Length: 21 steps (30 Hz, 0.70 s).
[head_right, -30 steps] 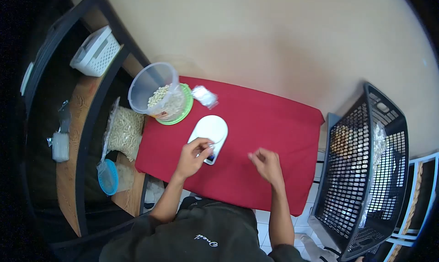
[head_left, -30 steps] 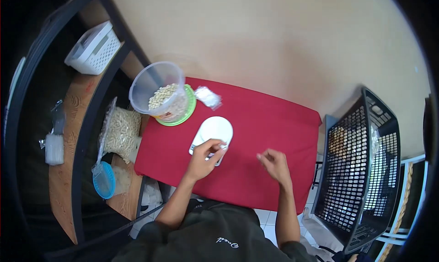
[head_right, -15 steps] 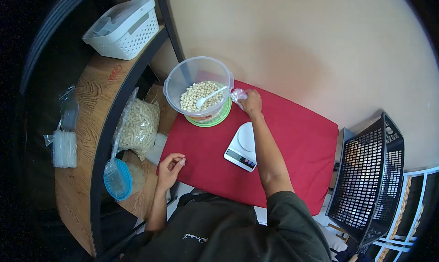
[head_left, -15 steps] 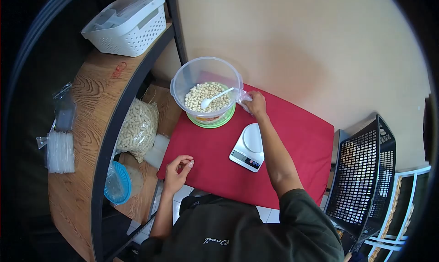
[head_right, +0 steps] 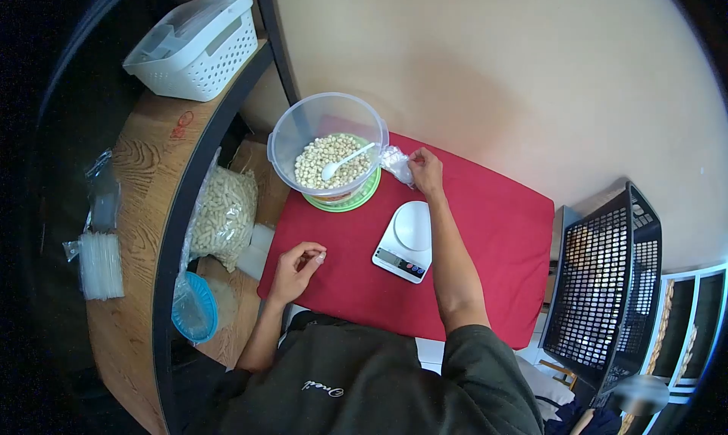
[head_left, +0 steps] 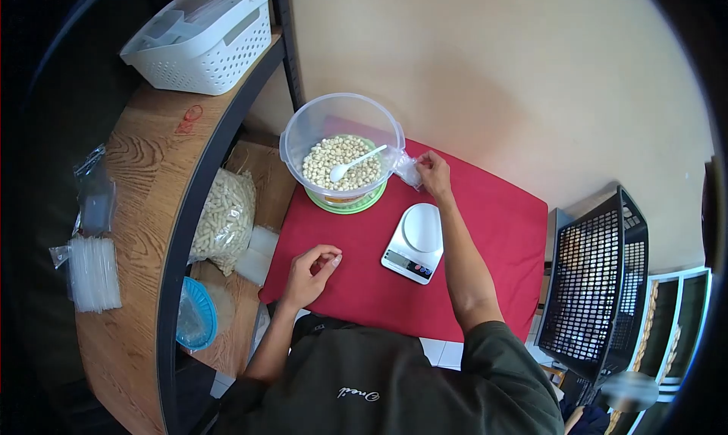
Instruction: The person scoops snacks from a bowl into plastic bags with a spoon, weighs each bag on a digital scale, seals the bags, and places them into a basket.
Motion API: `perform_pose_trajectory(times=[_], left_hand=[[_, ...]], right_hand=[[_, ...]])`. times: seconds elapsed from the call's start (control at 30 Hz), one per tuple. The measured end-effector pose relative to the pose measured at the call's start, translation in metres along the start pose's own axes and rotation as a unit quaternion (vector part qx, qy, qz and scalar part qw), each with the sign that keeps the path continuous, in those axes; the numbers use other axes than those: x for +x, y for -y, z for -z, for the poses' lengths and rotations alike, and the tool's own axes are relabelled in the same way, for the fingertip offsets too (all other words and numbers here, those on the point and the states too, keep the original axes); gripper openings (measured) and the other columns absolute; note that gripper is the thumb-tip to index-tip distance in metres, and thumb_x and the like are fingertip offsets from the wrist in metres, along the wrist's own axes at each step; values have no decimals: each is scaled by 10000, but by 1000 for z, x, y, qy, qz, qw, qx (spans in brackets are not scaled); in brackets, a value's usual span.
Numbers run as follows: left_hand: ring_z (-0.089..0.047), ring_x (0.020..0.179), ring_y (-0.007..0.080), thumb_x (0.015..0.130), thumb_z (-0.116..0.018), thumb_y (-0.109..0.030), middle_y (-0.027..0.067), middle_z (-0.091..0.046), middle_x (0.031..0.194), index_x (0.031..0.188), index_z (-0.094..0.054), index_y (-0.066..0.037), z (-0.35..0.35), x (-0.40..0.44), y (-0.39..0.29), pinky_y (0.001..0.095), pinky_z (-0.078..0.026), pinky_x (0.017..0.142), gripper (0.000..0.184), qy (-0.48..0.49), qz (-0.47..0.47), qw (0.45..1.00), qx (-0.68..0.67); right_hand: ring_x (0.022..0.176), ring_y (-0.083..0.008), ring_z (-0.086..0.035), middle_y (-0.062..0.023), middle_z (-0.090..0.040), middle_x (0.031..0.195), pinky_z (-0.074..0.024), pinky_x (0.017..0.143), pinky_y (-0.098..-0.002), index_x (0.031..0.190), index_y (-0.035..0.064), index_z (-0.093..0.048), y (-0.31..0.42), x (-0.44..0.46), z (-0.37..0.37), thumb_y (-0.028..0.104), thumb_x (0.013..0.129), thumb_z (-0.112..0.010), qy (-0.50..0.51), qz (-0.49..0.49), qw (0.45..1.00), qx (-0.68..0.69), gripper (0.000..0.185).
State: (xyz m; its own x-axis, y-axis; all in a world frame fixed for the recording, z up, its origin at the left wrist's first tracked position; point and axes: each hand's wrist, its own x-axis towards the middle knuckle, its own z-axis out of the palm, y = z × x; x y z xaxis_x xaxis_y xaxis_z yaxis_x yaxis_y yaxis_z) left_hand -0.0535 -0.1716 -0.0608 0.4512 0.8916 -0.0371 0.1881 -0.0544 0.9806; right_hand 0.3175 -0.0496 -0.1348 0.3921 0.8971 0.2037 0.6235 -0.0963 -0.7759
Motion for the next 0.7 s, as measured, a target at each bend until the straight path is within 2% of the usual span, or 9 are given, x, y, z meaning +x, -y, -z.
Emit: perform_pose_trajectory(times=[0.03, 0.13, 0.27, 0.33, 0.4, 0.53, 0.6, 0.63, 0.7], left_hand=[[-627, 873, 100, 931, -625, -31, 54, -674, 927, 1081, -645, 15, -2, 5, -4, 243, -486, 797, 157, 3, -3, 1000, -2], [-637, 913, 114, 928, -631, -30, 71, -683, 965, 1096, -645, 19, -9, 14, -14, 254, -499, 819, 175, 22, -32, 999, -10], [-639, 948, 125, 922, -639, -25, 82, -680, 1026, 1117, -644, 21, -30, 30, -38, 263, -509, 846, 200, 27, -57, 995, -71], [-638, 953, 127, 919, -641, -21, 84, -677, 1042, 1127, -643, 21, -42, 44, -55, 263, -509, 854, 212, 12, -71, 994, -88], [-636, 944, 129, 928, -644, -50, 84, -674, 1056, 1176, -631, 22, -58, 57, -68, 266, -510, 866, 259, -62, -99, 984, -134], [-630, 940, 125, 936, -646, -83, 90, -679, 1044, 1142, -657, 33, -71, 79, -78, 257, -506, 836, 237, 12, -67, 982, -174], [-628, 901, 116, 941, -647, -108, 86, -693, 973, 1047, -699, 48, -70, 84, -77, 246, -496, 791, 195, 87, -76, 987, -114], [-624, 832, 102, 926, -659, -78, 73, -699, 893, 963, -723, 50, -73, 81, -84, 234, -485, 738, 148, 79, -73, 982, -153], [-621, 803, 94, 913, -672, -62, 69, -699, 875, 963, -726, 45, -72, 80, -83, 232, -487, 725, 130, 90, -64, 982, -150]], right_hand=[[745, -229, -666, -112, -661, 798, -523, 703, -347, 904, 9, -620, 5, 0, 8, 56, 771, -679, 10, -40, 999, 30, 153], [723, -155, -639, -70, -639, 776, -509, 677, -304, 905, 2, -580, 19, -6, 26, 22, 809, -646, 19, -43, 996, 81, 118], [726, -118, -620, -55, -632, 783, -493, 667, -272, 906, 6, -549, 70, -37, 67, -23, 844, -603, -31, -29, 995, 91, 88], [720, -104, -606, -66, -665, 817, -483, 658, -260, 925, 15, -538, 91, -60, 83, -50, 858, -580, 13, -39, 976, 215, 103], [721, -97, -606, -67, -677, 830, -480, 657, -252, 944, 21, -528, 128, -93, 100, -44, 868, -586, 51, -67, 966, 245, 116], [709, -71, -588, -62, -704, 845, -439, 606, -208, 1010, 35, -502, 163, -139, 108, 6, 903, -628, 146, -93, 922, 346, 167], [692, -63, -575, -49, -701, 829, -429, 571, -200, 1006, 33, -515, 164, -149, 107, 8, 885, -649, 137, -89, 924, 345, 182], [686, -60, -573, -50, -698, 832, -430, 556, -204, 997, 26, -527, 169, -152, 110, 10, 872, -664, 100, -73, 959, 257, 186], [674, -59, -571, -71, -691, 853, -441, 526, -227, 980, -7, -571, 180, -159, 118, 13, 836, -698, 29, -33, 988, 146, 193]])
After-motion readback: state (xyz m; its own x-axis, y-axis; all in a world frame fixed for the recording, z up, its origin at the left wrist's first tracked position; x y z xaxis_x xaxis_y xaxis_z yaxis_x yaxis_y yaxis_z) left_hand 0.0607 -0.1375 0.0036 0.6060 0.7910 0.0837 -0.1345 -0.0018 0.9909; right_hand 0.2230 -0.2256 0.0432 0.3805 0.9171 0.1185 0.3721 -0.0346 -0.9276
